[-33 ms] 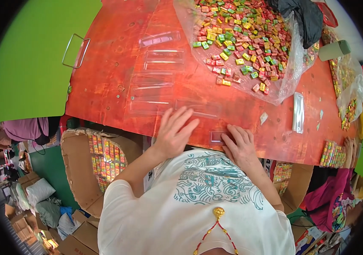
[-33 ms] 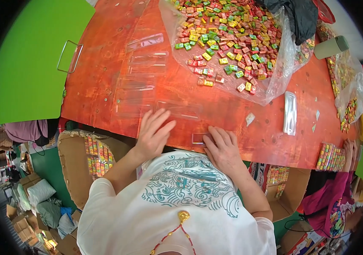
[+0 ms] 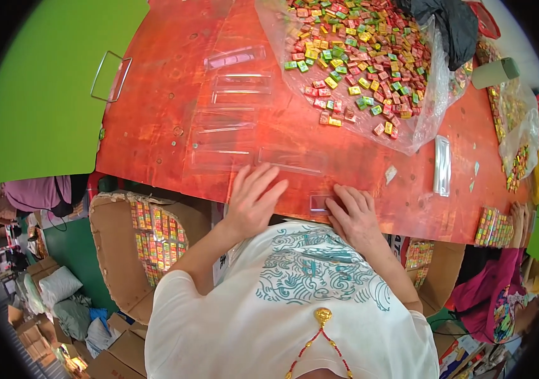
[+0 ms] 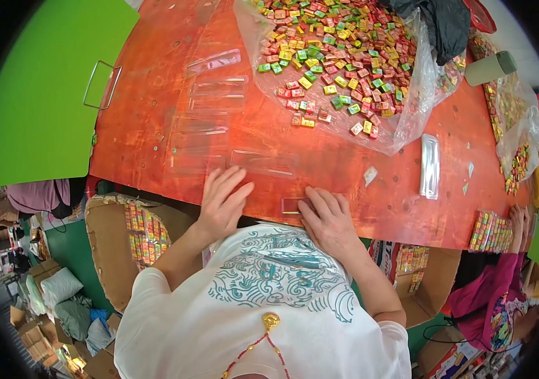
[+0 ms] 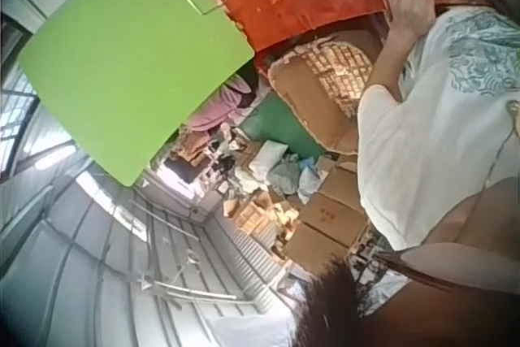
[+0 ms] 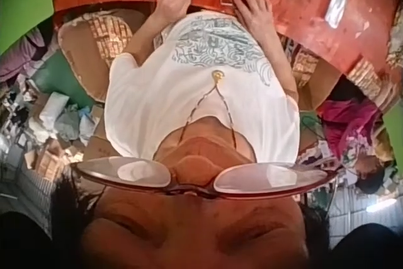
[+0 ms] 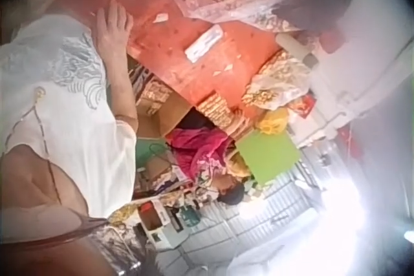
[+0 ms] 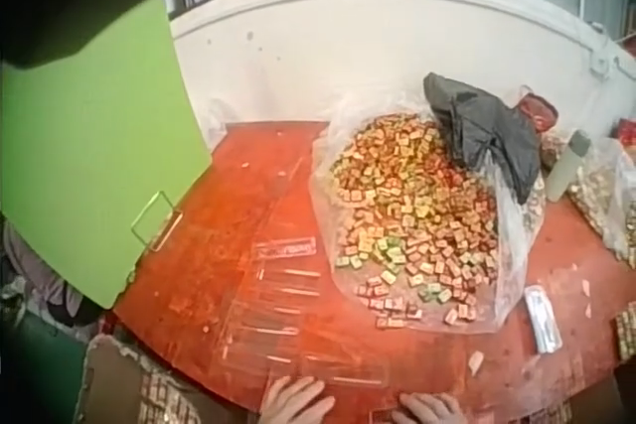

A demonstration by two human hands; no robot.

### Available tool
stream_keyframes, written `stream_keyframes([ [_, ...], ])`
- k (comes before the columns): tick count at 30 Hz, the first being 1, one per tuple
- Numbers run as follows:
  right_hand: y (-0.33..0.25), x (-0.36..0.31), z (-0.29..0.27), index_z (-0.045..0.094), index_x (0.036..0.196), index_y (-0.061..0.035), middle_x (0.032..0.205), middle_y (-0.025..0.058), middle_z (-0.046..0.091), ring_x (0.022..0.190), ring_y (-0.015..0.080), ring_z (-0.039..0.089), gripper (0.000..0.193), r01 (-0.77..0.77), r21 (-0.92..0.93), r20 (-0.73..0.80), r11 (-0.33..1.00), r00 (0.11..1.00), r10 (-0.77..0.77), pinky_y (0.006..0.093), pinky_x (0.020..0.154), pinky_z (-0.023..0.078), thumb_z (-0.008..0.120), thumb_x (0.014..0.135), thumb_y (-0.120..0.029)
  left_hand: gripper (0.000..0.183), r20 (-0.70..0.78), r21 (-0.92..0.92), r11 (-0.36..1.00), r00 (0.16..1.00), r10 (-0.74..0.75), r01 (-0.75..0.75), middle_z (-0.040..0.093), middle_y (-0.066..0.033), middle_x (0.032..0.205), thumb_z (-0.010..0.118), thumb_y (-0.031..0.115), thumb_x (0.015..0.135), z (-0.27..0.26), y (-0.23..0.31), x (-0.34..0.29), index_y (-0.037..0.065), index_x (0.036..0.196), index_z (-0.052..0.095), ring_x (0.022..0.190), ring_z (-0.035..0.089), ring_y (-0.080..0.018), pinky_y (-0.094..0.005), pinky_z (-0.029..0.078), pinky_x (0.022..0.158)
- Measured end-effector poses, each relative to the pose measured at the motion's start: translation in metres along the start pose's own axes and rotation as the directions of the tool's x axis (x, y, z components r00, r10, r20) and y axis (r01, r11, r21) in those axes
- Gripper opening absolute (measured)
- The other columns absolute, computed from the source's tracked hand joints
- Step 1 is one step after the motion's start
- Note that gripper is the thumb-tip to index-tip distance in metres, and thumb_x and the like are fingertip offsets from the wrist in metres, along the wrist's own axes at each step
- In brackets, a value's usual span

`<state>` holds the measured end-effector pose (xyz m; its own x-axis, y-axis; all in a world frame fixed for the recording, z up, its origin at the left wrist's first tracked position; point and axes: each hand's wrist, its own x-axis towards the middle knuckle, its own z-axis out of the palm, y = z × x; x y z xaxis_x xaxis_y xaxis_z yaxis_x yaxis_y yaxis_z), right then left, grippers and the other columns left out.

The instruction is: Packing small colorful packaged items into cardboard boxes and plastic cases.

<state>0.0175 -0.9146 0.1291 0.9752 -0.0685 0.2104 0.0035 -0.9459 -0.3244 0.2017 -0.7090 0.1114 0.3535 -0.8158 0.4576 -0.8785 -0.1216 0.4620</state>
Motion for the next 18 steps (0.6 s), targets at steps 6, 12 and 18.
stream_keyframes([
  [6, -0.010, 0.023, 0.016, 0.065, 0.111, -0.0057, 0.122, 0.0124, 0.055, 0.112, 0.0271, 0.052, 0.037, 0.190, -0.033, 0.026, 0.981, 0.982, -0.189, 0.0417, 0.093, 0.041, 0.070, 0.076, -0.016, 0.038, 0.034, 0.033, 0.999, 0.999, -0.020, 0.019, 0.054, -0.0168, 0.129, 0.065, 0.005, 0.077, 0.000, 0.007, -0.036, 0.007, 0.115, 0.065, 0.118, 0.053, -0.0355, -0.0555, 0.033, 0.103],
  [12, -0.025, 0.053, 0.025, 0.062, 0.117, -0.0042, 0.122, 0.0105, 0.055, 0.110, 0.0271, 0.052, 0.042, 0.240, 0.081, -0.083, 0.967, 0.969, -0.234, 0.0409, 0.092, 0.041, 0.070, 0.078, -0.016, 0.037, 0.049, 0.193, 0.981, 0.999, 0.015, -0.024, 0.054, -0.0158, 0.129, 0.064, 0.014, 0.077, 0.010, 0.014, -0.031, 0.011, 0.115, 0.066, 0.121, 0.050, -0.0329, -0.0607, 0.032, 0.102],
  [18, -0.007, 0.070, 0.016, 0.060, 0.119, -0.0046, 0.126, 0.0119, 0.053, 0.115, 0.0289, 0.050, 0.043, 0.066, 0.004, -0.067, 0.998, 0.996, -0.065, 0.0454, 0.096, 0.037, 0.070, 0.079, -0.017, 0.039, 0.092, 0.262, 0.965, 0.996, -0.008, -0.017, 0.052, -0.0135, 0.132, 0.065, 0.017, 0.079, 0.020, 0.003, -0.023, 0.014, 0.118, 0.066, 0.126, 0.045, -0.0322, -0.0631, 0.025, 0.105],
])
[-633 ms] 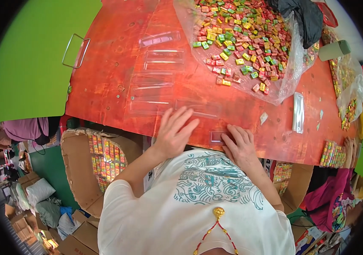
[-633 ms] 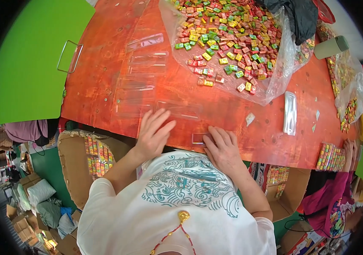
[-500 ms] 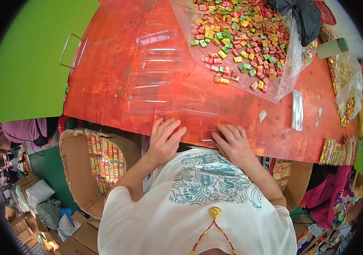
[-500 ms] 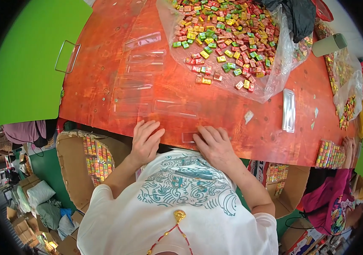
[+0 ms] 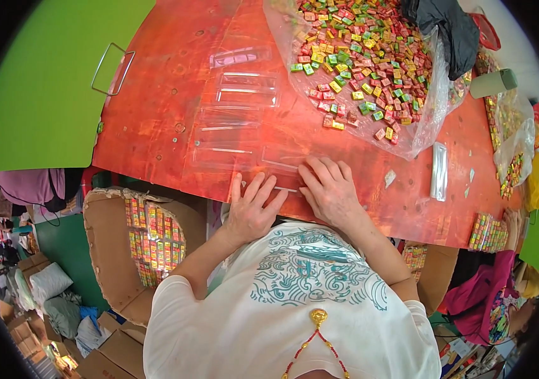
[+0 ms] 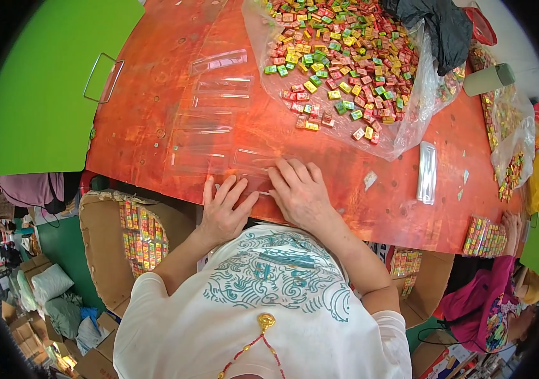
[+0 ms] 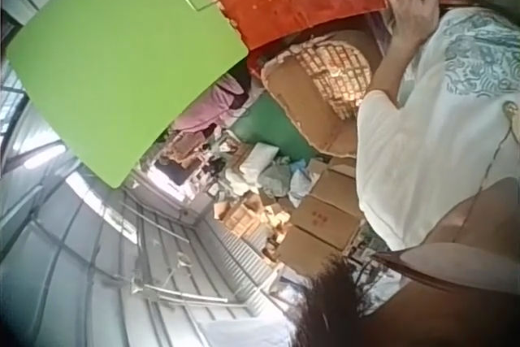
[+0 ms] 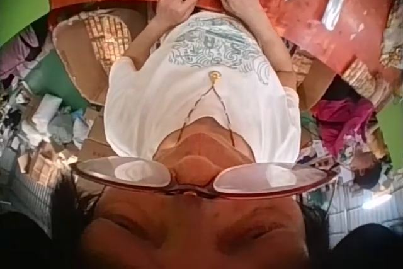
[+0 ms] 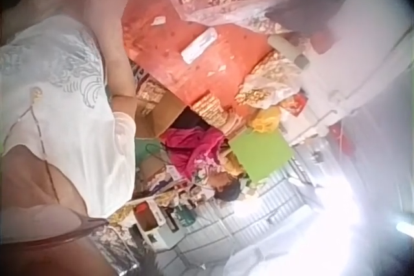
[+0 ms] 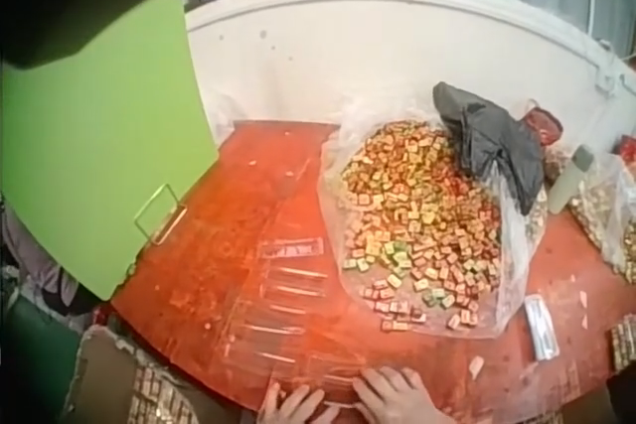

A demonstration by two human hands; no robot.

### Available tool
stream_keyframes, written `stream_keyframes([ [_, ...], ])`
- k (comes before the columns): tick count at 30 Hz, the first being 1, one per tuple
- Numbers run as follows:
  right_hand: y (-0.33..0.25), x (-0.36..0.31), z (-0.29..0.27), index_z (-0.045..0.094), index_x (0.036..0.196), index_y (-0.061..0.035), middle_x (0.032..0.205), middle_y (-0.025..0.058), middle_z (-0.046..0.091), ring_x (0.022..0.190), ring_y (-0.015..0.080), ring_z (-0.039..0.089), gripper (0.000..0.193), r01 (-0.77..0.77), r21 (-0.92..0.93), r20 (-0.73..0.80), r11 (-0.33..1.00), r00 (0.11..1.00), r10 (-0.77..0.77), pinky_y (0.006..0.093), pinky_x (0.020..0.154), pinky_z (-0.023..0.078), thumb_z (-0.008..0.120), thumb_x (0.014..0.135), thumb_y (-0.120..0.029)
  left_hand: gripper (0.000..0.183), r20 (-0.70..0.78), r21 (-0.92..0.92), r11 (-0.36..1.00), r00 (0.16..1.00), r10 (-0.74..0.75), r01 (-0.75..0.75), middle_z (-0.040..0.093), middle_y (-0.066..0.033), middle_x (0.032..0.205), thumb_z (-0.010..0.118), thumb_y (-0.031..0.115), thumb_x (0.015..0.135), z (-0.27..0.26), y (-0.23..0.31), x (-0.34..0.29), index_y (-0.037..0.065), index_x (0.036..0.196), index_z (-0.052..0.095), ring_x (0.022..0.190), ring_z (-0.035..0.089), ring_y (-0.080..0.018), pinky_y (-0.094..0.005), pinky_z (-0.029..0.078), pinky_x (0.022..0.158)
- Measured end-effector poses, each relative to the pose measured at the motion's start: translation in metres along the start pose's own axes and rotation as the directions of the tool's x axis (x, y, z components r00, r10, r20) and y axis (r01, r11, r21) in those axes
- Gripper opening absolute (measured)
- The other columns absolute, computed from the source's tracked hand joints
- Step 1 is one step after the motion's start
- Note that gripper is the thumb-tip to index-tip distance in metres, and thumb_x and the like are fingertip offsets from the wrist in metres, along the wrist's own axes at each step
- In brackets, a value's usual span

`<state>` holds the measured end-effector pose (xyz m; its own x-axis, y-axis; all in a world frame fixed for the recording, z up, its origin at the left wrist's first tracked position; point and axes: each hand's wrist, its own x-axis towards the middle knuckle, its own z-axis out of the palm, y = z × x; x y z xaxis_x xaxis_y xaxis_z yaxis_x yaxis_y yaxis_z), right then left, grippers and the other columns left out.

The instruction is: Packing small colorful packaged items into cardboard boxes and plastic cases.

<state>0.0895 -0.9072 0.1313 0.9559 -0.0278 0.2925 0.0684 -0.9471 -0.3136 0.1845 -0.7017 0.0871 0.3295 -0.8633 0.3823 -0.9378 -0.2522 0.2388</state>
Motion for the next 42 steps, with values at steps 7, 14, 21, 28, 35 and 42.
stream_keyframes([
  [7, -0.011, 0.010, 0.001, 0.060, 0.121, -0.0071, 0.126, 0.0114, 0.054, 0.118, 0.0299, 0.050, 0.043, 0.031, 0.018, 0.049, 0.999, 0.998, -0.032, 0.0469, 0.099, 0.036, 0.068, 0.081, -0.016, 0.035, -0.066, 0.115, 0.990, 0.995, -0.071, 0.078, 0.057, -0.0181, 0.123, 0.060, 0.023, 0.079, -0.019, -0.011, -0.019, 0.010, 0.111, 0.066, 0.123, 0.049, -0.0360, -0.0697, 0.029, 0.098],
  [14, 0.015, -0.036, 0.013, 0.058, 0.124, -0.0036, 0.130, 0.0189, 0.053, 0.116, 0.0373, 0.050, 0.038, 0.054, -0.005, -0.056, 0.999, 0.997, -0.054, 0.0501, 0.098, 0.035, 0.058, 0.089, -0.017, 0.043, -0.230, -0.015, 0.999, 0.972, 0.037, -0.042, 0.050, -0.0188, 0.138, 0.064, 0.028, 0.080, 0.015, 0.001, -0.009, 0.011, 0.120, 0.060, 0.131, 0.045, -0.0361, -0.0703, 0.025, 0.103],
  [21, 0.044, 0.009, 0.004, 0.052, 0.133, -0.0042, 0.139, 0.0201, 0.045, 0.126, 0.0404, 0.043, 0.044, 0.023, -0.082, -0.074, 0.996, 0.997, -0.029, 0.0496, 0.103, 0.033, 0.056, 0.091, -0.016, 0.059, -0.157, -0.049, 0.998, 0.987, -0.034, 0.027, 0.038, -0.0211, 0.147, 0.069, 0.027, 0.078, 0.024, 0.019, 0.012, 0.010, 0.132, 0.052, 0.139, 0.033, -0.0384, -0.0704, 0.019, 0.106],
  [28, 0.091, 0.054, 0.014, 0.049, 0.137, -0.0079, 0.147, 0.0205, 0.039, 0.133, 0.0403, 0.038, 0.049, -0.188, -0.161, 0.010, 0.969, 0.981, 0.192, 0.0513, 0.108, 0.032, 0.058, 0.090, -0.019, 0.058, -0.256, -0.019, 0.999, 0.966, 0.028, -0.035, 0.040, -0.0231, 0.146, 0.068, 0.031, 0.079, 0.035, 0.023, 0.020, 0.009, 0.131, 0.054, 0.139, 0.033, -0.0402, -0.0713, 0.019, 0.105],
  [35, 0.083, 0.046, 0.004, 0.059, 0.121, -0.0085, 0.132, 0.0150, 0.051, 0.122, 0.0360, 0.049, 0.038, -0.020, 0.002, 0.029, 1.000, 0.999, 0.020, 0.0468, 0.103, 0.037, 0.063, 0.084, -0.015, 0.049, -0.137, 0.015, 0.990, 0.981, -0.136, 0.139, 0.048, -0.0201, 0.139, 0.065, 0.025, 0.080, -0.013, 0.012, 0.012, 0.006, 0.125, 0.059, 0.132, 0.042, -0.0395, -0.0683, 0.022, 0.103],
  [42, 0.097, -0.023, -0.023, 0.060, 0.121, -0.0109, 0.130, 0.0136, 0.052, 0.114, 0.0321, 0.052, 0.038, -0.296, -0.037, -0.162, 0.954, 0.944, 0.287, 0.0448, 0.098, 0.037, 0.064, 0.084, -0.015, 0.047, -0.046, -0.182, 0.983, 0.998, -0.048, 0.039, 0.050, -0.0199, 0.133, 0.064, 0.011, 0.082, -0.021, 0.000, 0.072, 0.006, 0.127, 0.057, 0.122, 0.049, -0.0361, -0.0558, 0.032, 0.102],
])
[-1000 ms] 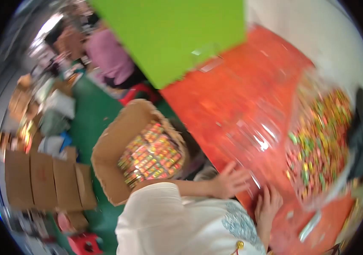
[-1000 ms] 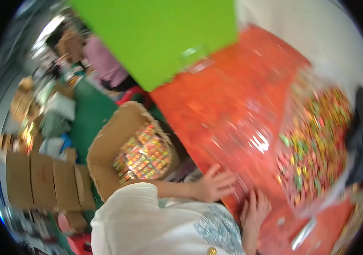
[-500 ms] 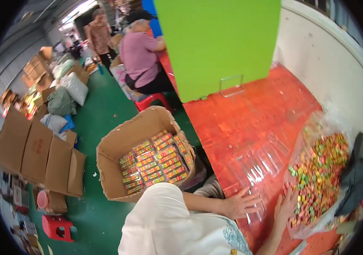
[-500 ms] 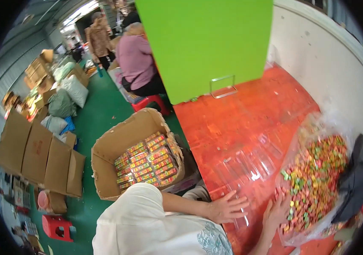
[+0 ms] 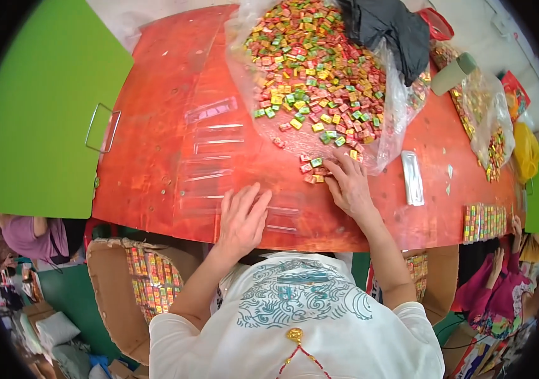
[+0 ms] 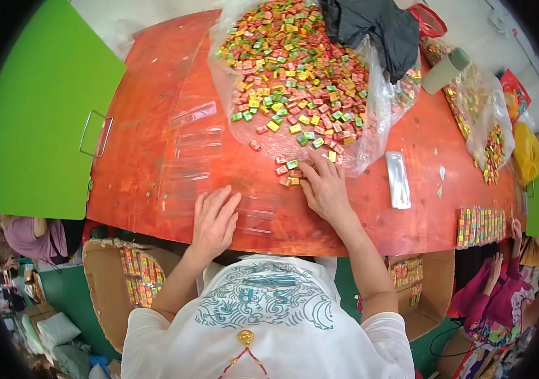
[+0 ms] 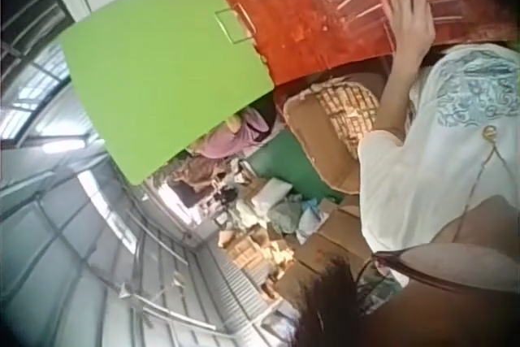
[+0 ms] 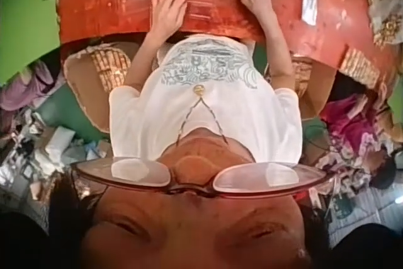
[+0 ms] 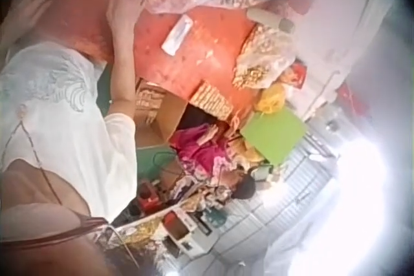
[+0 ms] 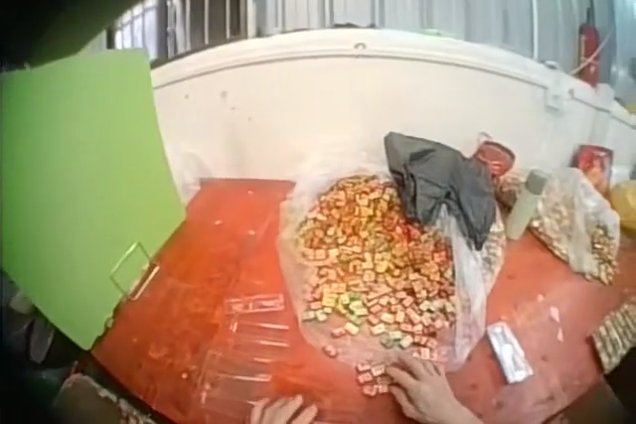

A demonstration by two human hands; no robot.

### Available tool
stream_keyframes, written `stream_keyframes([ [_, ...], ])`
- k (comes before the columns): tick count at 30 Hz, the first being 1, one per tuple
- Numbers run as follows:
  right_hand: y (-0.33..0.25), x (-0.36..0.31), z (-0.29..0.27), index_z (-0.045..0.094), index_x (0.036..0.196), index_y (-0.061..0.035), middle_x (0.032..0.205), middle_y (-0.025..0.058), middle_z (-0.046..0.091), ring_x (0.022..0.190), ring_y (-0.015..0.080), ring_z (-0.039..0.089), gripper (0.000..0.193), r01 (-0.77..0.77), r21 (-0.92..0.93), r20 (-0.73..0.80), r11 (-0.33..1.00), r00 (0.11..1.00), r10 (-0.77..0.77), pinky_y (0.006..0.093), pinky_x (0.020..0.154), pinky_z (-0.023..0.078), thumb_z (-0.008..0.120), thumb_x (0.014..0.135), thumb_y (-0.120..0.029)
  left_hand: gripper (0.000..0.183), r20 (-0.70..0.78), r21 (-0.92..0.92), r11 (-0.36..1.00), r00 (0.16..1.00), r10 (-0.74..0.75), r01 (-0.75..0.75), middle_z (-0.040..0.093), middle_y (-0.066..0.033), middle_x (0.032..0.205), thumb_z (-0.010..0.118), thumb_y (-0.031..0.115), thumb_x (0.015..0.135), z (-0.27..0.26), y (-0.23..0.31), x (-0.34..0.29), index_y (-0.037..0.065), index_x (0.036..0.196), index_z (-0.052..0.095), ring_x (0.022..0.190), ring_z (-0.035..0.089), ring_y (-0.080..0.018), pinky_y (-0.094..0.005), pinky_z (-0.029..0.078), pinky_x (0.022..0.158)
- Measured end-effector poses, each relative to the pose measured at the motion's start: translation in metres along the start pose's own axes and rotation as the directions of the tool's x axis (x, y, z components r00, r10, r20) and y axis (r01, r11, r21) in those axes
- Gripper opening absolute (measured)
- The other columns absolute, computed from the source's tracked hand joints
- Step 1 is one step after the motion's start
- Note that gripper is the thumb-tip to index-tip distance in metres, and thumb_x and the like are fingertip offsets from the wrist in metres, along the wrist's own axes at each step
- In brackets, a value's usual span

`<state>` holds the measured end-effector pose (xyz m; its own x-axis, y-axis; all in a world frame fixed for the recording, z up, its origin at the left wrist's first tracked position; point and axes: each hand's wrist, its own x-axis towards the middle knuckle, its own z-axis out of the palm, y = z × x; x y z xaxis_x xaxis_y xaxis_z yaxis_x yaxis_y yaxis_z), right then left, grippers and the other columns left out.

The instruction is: Packing small colorful packaged items into cardboard boxes and plastic cases.

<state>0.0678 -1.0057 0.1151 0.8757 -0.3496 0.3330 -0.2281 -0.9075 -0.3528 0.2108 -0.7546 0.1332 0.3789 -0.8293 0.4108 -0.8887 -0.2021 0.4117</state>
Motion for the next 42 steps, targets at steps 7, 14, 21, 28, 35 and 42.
stream_keyframes([
  [7, -0.002, -0.005, -0.002, 0.060, 0.119, -0.0115, 0.120, 0.0110, 0.054, 0.110, 0.0287, 0.053, 0.038, -0.008, 0.001, -0.055, 1.000, 0.998, 0.008, 0.0435, 0.095, 0.038, 0.066, 0.081, -0.014, 0.044, 0.103, 0.071, 0.990, 0.988, 0.113, -0.121, 0.053, -0.0172, 0.120, 0.062, 0.008, 0.084, 0.036, -0.003, 0.080, 0.007, 0.127, 0.056, 0.110, 0.051, -0.0339, -0.0472, 0.038, 0.094],
  [14, -0.005, -0.001, 0.000, 0.062, 0.112, -0.0089, 0.121, 0.0106, 0.054, 0.111, 0.0278, 0.053, 0.033, 0.012, -0.113, -0.056, 0.994, 0.998, -0.019, 0.0428, 0.096, 0.036, 0.067, 0.080, -0.017, 0.047, 0.241, 0.215, 0.950, 0.955, 0.172, -0.225, 0.053, -0.0154, 0.117, 0.059, 0.006, 0.077, 0.081, -0.017, 0.110, 0.009, 0.124, 0.058, 0.113, 0.048, -0.0312, -0.0546, 0.034, 0.096],
  [21, 0.005, 0.017, -0.001, 0.062, 0.107, -0.0081, 0.114, 0.0097, 0.057, 0.107, 0.0273, 0.054, 0.027, 0.008, -0.029, -0.081, 1.000, 0.997, -0.011, 0.0421, 0.094, 0.037, 0.066, 0.082, -0.016, 0.038, 0.184, 0.253, 0.950, 0.973, 0.141, -0.186, 0.054, -0.0119, 0.116, 0.060, 0.009, 0.081, 0.063, -0.016, 0.110, 0.010, 0.119, 0.058, 0.113, 0.050, -0.0297, -0.0532, 0.033, 0.097],
  [28, -0.010, 0.099, 0.029, 0.063, 0.109, -0.0095, 0.098, 0.0091, 0.057, 0.095, 0.0266, 0.055, 0.028, 0.105, -0.163, -0.143, 0.981, 0.981, -0.129, 0.0421, 0.089, 0.039, 0.064, 0.081, -0.014, 0.026, 0.143, 0.454, 0.890, 0.989, -0.029, -0.039, 0.057, -0.0115, 0.102, 0.061, 0.018, 0.080, 0.057, -0.044, 0.130, 0.008, 0.104, 0.064, 0.099, 0.053, -0.0288, -0.0574, 0.034, 0.092],
  [35, -0.030, 0.157, 0.062, 0.066, 0.098, -0.0078, 0.093, 0.0104, 0.057, 0.094, 0.0267, 0.056, 0.022, 0.209, -0.114, -0.100, 0.971, 0.970, -0.220, 0.0433, 0.085, 0.039, 0.062, 0.077, -0.013, 0.030, 0.143, 0.495, 0.868, 0.989, -0.035, -0.041, 0.056, -0.0109, 0.098, 0.065, 0.025, 0.081, 0.067, -0.054, 0.121, 0.007, 0.106, 0.063, 0.099, 0.053, -0.0284, -0.0564, 0.032, 0.093],
  [42, -0.010, 0.169, 0.082, 0.067, 0.087, -0.0087, 0.090, 0.0094, 0.058, 0.093, 0.0256, 0.056, 0.013, 0.251, -0.130, -0.094, 0.959, 0.960, -0.264, 0.0418, 0.085, 0.040, 0.061, 0.077, -0.015, 0.026, 0.137, 0.423, 0.905, 0.985, -0.109, 0.041, 0.054, -0.0104, 0.102, 0.068, 0.022, 0.080, 0.055, -0.053, 0.116, 0.007, 0.099, 0.060, 0.102, 0.052, -0.0283, -0.0575, 0.029, 0.096],
])
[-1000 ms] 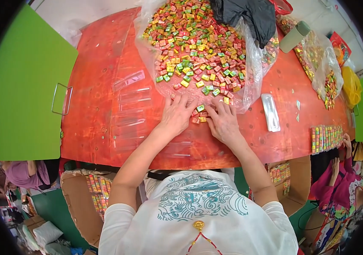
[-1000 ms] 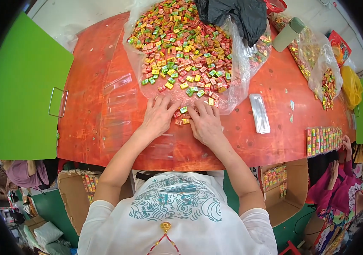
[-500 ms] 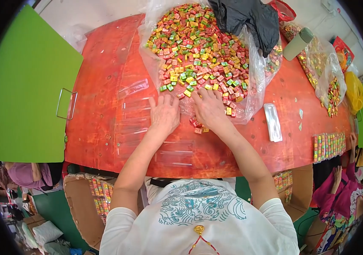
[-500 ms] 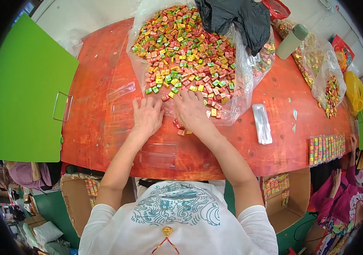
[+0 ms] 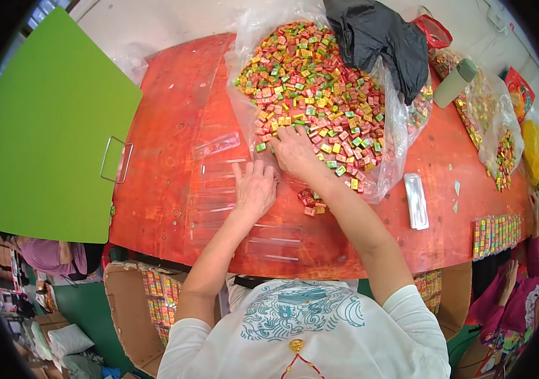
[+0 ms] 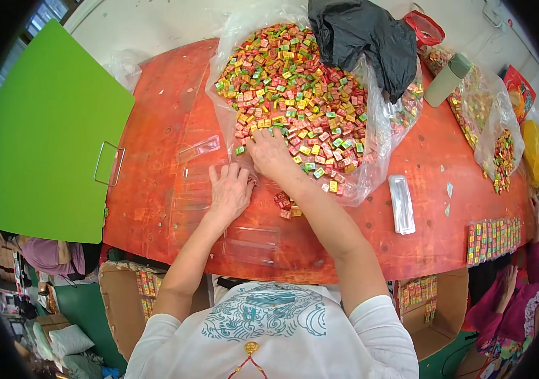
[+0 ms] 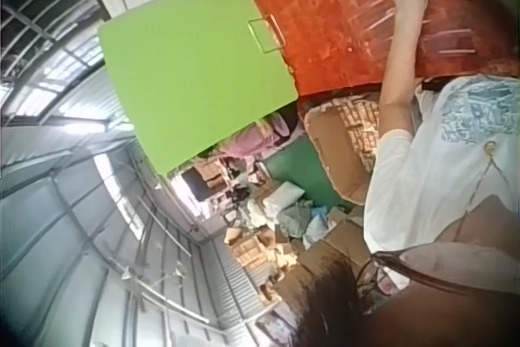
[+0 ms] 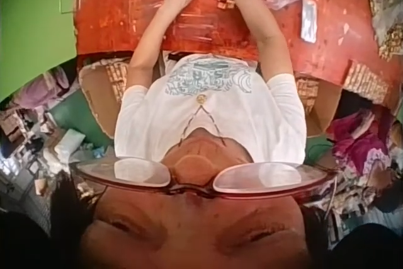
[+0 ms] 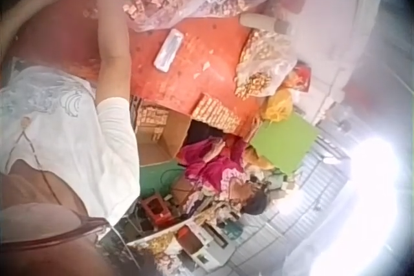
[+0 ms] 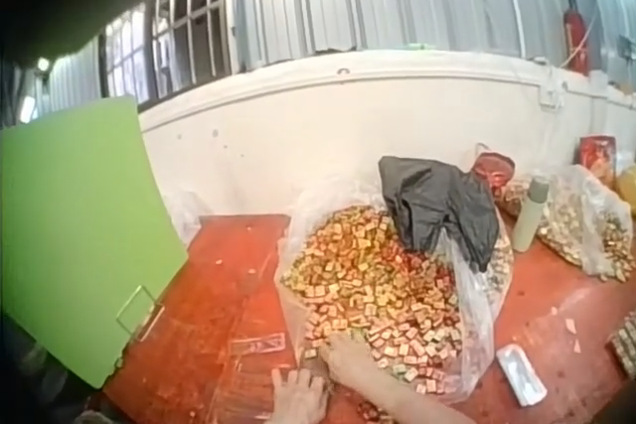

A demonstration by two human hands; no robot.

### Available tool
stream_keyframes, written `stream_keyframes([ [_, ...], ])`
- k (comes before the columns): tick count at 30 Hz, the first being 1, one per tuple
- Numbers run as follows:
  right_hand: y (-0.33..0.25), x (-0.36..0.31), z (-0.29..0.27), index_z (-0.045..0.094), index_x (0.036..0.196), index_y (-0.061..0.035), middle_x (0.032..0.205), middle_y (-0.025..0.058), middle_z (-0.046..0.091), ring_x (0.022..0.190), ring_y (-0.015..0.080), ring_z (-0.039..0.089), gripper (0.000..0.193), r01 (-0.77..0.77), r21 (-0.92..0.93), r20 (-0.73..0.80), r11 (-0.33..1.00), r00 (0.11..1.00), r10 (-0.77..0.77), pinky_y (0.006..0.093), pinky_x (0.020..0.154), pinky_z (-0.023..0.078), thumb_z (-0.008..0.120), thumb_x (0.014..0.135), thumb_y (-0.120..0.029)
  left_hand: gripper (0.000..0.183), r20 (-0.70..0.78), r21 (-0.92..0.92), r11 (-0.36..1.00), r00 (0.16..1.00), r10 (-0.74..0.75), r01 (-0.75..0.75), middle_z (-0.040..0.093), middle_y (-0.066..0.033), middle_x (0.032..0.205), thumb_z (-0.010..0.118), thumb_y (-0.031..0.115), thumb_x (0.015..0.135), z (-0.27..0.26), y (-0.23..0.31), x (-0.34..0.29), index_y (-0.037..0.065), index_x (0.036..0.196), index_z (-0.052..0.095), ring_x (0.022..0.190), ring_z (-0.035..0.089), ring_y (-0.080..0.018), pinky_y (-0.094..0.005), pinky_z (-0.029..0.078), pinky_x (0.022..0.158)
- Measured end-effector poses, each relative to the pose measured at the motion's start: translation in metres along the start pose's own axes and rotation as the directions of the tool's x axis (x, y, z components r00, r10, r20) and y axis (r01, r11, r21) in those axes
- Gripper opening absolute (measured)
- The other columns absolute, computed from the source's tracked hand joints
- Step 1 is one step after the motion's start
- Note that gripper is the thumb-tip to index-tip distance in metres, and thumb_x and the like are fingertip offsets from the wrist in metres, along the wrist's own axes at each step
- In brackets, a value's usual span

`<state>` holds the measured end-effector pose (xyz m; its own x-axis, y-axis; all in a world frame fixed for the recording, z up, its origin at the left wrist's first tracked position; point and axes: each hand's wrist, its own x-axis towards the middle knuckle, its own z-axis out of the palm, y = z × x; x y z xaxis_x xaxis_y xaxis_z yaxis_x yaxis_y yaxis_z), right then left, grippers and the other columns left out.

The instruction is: Packing small colorful packaged items into cardboard boxes and plastic cases.

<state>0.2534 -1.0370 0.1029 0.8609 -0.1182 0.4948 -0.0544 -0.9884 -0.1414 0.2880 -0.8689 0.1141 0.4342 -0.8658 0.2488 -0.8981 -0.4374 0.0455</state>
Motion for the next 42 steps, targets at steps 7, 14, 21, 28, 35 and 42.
stream_keyframes([
  [7, 0.006, -0.025, -0.021, 0.065, 0.086, -0.0064, 0.091, 0.0095, 0.058, 0.093, 0.0257, 0.057, 0.013, 0.017, 0.000, 0.056, 1.000, 0.998, -0.017, 0.0432, 0.088, 0.040, 0.060, 0.078, -0.015, 0.027, 0.008, -0.094, 0.994, 0.998, 0.060, -0.059, 0.054, -0.0099, 0.114, 0.067, 0.018, 0.081, -0.017, 0.006, -0.017, 0.008, 0.104, 0.058, 0.108, 0.050, -0.0282, -0.0614, 0.026, 0.101],
  [14, -0.008, -0.061, -0.057, 0.062, 0.093, -0.0074, 0.095, 0.0102, 0.056, 0.097, 0.0269, 0.055, 0.023, -0.024, 0.121, 0.091, 0.992, 0.996, 0.013, 0.0439, 0.089, 0.038, 0.067, 0.073, -0.016, 0.030, 0.067, -0.142, 0.987, 0.995, 0.079, -0.069, 0.054, -0.0087, 0.111, 0.066, 0.018, 0.082, -0.013, 0.013, -0.039, 0.009, 0.109, 0.059, 0.109, 0.050, -0.0276, -0.0611, 0.026, 0.101],
  [21, -0.038, -0.091, -0.063, 0.062, 0.098, -0.0073, 0.097, 0.0100, 0.054, 0.100, 0.0268, 0.054, 0.028, 0.034, 0.150, 0.194, 0.988, 0.979, -0.064, 0.0454, 0.095, 0.037, 0.070, 0.073, -0.016, 0.029, 0.058, -0.179, 0.981, 0.995, 0.081, -0.070, 0.054, -0.0085, 0.110, 0.065, 0.018, 0.082, -0.021, 0.018, -0.036, 0.009, 0.109, 0.059, 0.108, 0.051, -0.0271, -0.0565, 0.029, 0.097],
  [28, -0.028, -0.101, -0.087, 0.062, 0.103, -0.0071, 0.103, 0.0095, 0.056, 0.102, 0.0266, 0.054, 0.031, -0.095, 0.107, 0.142, 0.990, 0.987, 0.079, 0.0443, 0.094, 0.037, 0.071, 0.075, -0.017, 0.030, -0.042, 0.151, 0.988, 0.999, -0.028, 0.034, 0.067, -0.0143, 0.087, 0.055, 0.017, 0.084, -0.003, -0.012, 0.041, 0.005, 0.110, 0.062, 0.078, 0.066, -0.0293, -0.0458, 0.041, 0.076],
  [35, -0.023, -0.122, -0.100, 0.061, 0.102, -0.0078, 0.103, 0.0096, 0.055, 0.101, 0.0277, 0.054, 0.029, -0.193, 0.060, 0.155, 0.979, 0.971, 0.182, 0.0443, 0.093, 0.037, 0.069, 0.077, -0.019, 0.018, 0.144, 0.192, 0.979, 0.985, -0.099, 0.071, 0.071, -0.0175, 0.078, 0.049, 0.013, 0.086, 0.019, -0.027, 0.079, 0.008, 0.099, 0.060, 0.073, 0.071, -0.0342, -0.0492, 0.052, 0.066],
  [42, -0.036, -0.104, -0.080, 0.061, 0.094, -0.0070, 0.096, 0.0087, 0.055, 0.098, 0.0258, 0.054, 0.022, -0.113, -0.017, 0.164, 0.993, 0.980, 0.114, 0.0433, 0.093, 0.037, 0.069, 0.079, -0.022, 0.027, 0.154, 0.153, 0.988, 0.986, -0.060, 0.036, 0.072, -0.0161, 0.086, 0.046, 0.015, 0.090, 0.021, -0.025, 0.067, 0.004, 0.108, 0.061, 0.076, 0.072, -0.0304, -0.0472, 0.052, 0.065],
])
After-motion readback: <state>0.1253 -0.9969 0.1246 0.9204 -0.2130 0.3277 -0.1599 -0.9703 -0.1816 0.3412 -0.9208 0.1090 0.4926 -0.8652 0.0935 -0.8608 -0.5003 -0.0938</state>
